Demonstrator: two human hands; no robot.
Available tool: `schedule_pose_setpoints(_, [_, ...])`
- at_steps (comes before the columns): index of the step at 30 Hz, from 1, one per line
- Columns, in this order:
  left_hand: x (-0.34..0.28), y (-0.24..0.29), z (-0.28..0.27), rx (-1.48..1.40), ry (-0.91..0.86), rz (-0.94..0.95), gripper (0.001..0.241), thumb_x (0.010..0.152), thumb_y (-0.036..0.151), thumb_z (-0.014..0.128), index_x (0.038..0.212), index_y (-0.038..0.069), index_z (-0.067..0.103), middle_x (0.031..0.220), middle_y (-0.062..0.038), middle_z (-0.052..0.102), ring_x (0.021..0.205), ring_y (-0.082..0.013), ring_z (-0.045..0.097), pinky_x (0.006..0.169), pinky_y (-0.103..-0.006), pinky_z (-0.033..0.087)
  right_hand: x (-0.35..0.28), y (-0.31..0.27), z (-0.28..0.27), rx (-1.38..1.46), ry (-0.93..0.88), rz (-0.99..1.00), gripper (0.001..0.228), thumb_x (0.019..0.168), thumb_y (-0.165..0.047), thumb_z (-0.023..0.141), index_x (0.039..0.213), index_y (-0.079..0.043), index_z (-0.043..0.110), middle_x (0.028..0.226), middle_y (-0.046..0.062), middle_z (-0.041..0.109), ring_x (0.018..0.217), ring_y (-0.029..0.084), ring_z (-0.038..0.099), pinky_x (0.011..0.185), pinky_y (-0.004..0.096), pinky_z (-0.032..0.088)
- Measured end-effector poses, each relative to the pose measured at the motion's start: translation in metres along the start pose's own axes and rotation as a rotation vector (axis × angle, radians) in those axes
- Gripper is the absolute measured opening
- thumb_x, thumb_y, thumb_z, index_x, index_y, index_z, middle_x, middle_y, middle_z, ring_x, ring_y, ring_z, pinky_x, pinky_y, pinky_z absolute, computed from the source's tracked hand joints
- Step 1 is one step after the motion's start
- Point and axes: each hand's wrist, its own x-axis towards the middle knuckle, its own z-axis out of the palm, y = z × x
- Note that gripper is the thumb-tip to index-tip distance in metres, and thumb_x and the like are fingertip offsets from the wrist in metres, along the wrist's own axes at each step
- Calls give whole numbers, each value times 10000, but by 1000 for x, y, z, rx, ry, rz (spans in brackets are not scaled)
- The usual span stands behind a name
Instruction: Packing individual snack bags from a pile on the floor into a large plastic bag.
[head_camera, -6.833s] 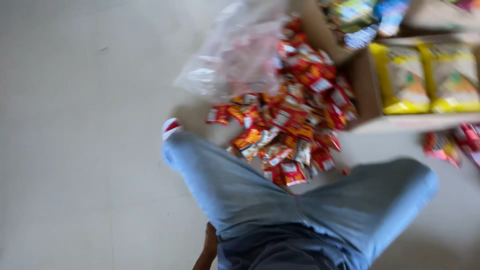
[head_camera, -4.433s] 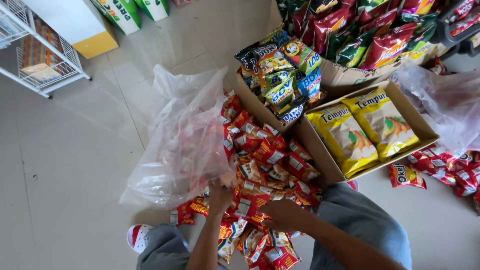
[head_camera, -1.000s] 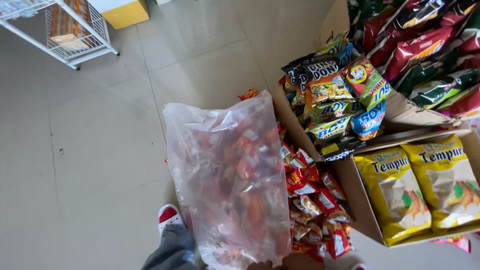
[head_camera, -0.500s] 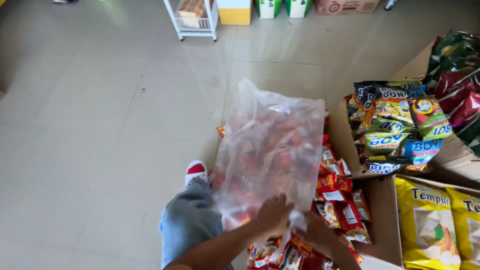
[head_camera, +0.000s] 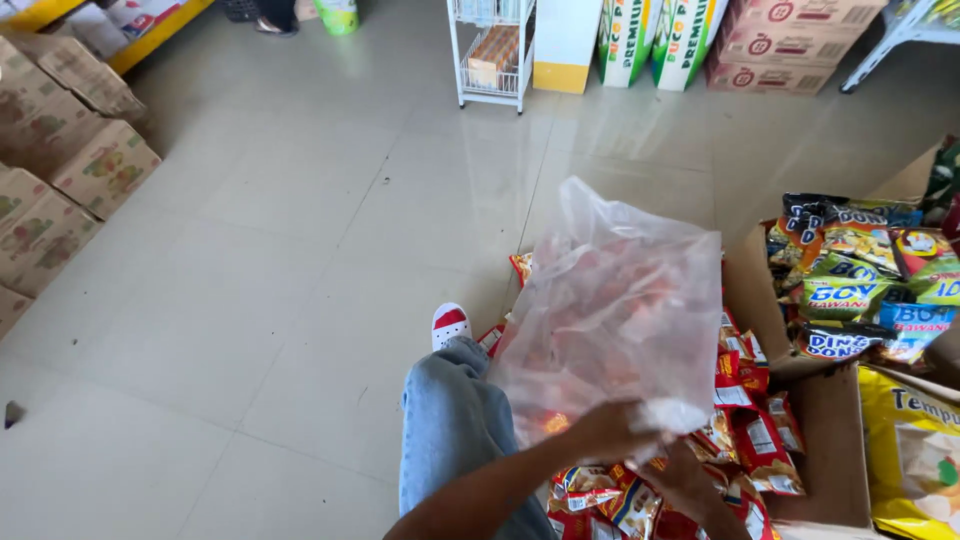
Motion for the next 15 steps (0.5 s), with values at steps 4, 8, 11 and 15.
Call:
schedule_pose_setpoints(4, [-40, 54, -12, 38, -126, 4, 736, 882, 575, 740, 1325, 6, 589, 1149, -231, 694, 1076, -406, 683, 909, -476, 534, -28, 20, -20, 47, -97, 281, 465, 799, -340, 898, 1150, -98, 713, 1122, 101, 731, 1105, 283, 703, 920, 413, 574])
schedule_pose_setpoints(8, [-44, 50, 0, 195, 98, 313, 602, 824, 398, 806, 1262, 35, 609, 1104, -191, 664, 1028, -375, 656, 883, -466, 526, -77, 21, -43, 13, 352, -190, 269, 861, -88, 626, 1118, -77, 706, 1135, 95, 725, 1059, 257, 701, 869, 378, 576])
schedule_pose_setpoints(11, [-32, 20, 15, 79, 177, 397, 340, 865, 207, 755, 1140, 45, 637, 1050, -155, 657, 934, -300, 676, 814, -394, 553, -72, 27, -39, 420, 357, 83, 289, 948, -21, 554, 1212, -48, 669, 1191, 76, 716, 1103, 199, 681, 971, 348, 529])
schedule_pose_setpoints(15, [-17, 17, 11, -343, 152, 17, 108, 1044, 117, 571, 1079, 36, 633, 874, -91, 666, 759, -162, 650, 679, -326, 555, -55, -89, -105, 1064, 504, 189, 210, 1093, -104, 579, 1219, 31, 678, 1122, 113, 700, 1045, 210, 628, 958, 368, 509])
